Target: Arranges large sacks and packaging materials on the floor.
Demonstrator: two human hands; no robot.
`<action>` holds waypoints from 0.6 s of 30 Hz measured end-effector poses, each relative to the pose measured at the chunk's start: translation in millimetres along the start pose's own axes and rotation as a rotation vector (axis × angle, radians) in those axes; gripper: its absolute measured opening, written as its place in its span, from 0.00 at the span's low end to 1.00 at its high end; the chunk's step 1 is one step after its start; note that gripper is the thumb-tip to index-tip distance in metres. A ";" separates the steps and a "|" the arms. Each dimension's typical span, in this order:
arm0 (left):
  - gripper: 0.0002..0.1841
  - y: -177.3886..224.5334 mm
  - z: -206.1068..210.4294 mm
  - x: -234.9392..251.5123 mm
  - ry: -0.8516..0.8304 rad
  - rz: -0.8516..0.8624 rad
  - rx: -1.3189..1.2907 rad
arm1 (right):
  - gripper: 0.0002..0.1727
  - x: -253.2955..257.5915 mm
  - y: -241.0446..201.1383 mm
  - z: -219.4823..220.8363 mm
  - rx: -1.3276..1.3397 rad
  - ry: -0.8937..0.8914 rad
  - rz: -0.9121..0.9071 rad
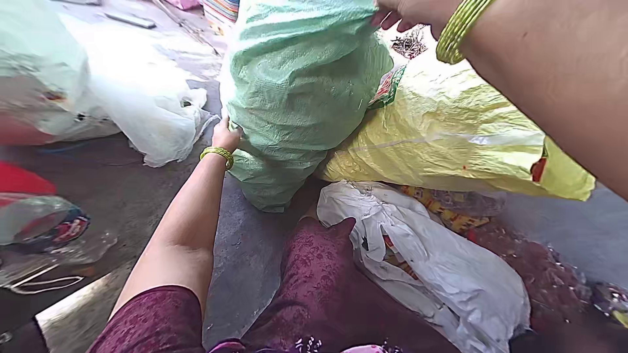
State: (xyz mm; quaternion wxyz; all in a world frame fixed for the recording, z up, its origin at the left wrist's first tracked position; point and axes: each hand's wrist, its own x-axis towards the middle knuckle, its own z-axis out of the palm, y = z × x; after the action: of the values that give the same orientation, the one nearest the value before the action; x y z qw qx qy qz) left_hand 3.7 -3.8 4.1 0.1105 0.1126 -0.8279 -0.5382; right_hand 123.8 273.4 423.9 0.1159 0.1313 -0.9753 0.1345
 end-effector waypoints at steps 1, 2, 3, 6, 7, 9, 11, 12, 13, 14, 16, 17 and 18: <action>0.34 3.5 -4.7 -2.9 0.016 -0.010 -0.034 | 0.15 0.7 2.3 3.8 -0.002 0.004 0.035; 0.36 5.7 -6.0 -4.8 0.016 -0.019 -0.076 | 0.14 -1.0 2.8 8.8 0.007 0.007 0.044; 0.38 7.4 -4.9 -7.0 0.005 -0.029 -0.109 | 0.14 -2.6 2.4 14.7 0.029 -0.018 0.042; 0.44 4.4 -6.8 -14.9 -0.046 -0.063 -0.070 | 0.22 -10.2 0.8 33.6 0.086 -0.081 0.026; 0.45 3.0 -12.4 -17.0 -0.049 -0.066 -0.024 | 0.28 -13.9 -0.1 37.1 0.102 -0.094 0.021; 0.46 5.1 -26.2 -21.3 -0.036 -0.046 0.034 | 0.34 -22.9 0.7 39.3 0.112 -0.104 0.012; 0.48 5.8 -37.8 -21.5 0.000 -0.028 0.015 | 0.35 -35.1 7.8 39.4 0.096 -0.106 -0.008; 0.48 6.5 -42.4 -21.1 0.011 -0.022 -0.012 | 0.34 -42.3 14.0 39.6 0.078 -0.116 -0.024; 0.48 7.1 -45.5 -21.0 0.018 -0.023 -0.038 | 0.33 -50.8 21.9 40.8 0.054 -0.127 -0.042; 0.47 7.6 -47.1 -21.0 0.038 -0.035 -0.072 | 0.32 -60.5 30.5 42.6 0.036 -0.143 -0.064; 0.48 9.7 -50.3 -22.5 0.070 -0.078 -0.179 | 0.30 -83.2 49.9 47.5 -0.015 -0.180 -0.119; 0.52 10.2 -52.4 -24.1 0.094 -0.094 -0.257 | 0.30 -94.8 60.1 50.3 -0.061 -0.208 -0.142; 0.57 11.1 -55.1 -25.7 0.119 -0.090 -0.359 | 0.29 -106.3 70.7 53.5 -0.105 -0.236 -0.159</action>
State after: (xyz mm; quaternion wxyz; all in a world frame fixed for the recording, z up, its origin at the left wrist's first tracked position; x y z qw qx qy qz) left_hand 44.1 -39.3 34.5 0.1535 0.1597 -0.7048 -0.6739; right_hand 193.1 347.4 329.5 0.0177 0.2169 -0.9743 0.0575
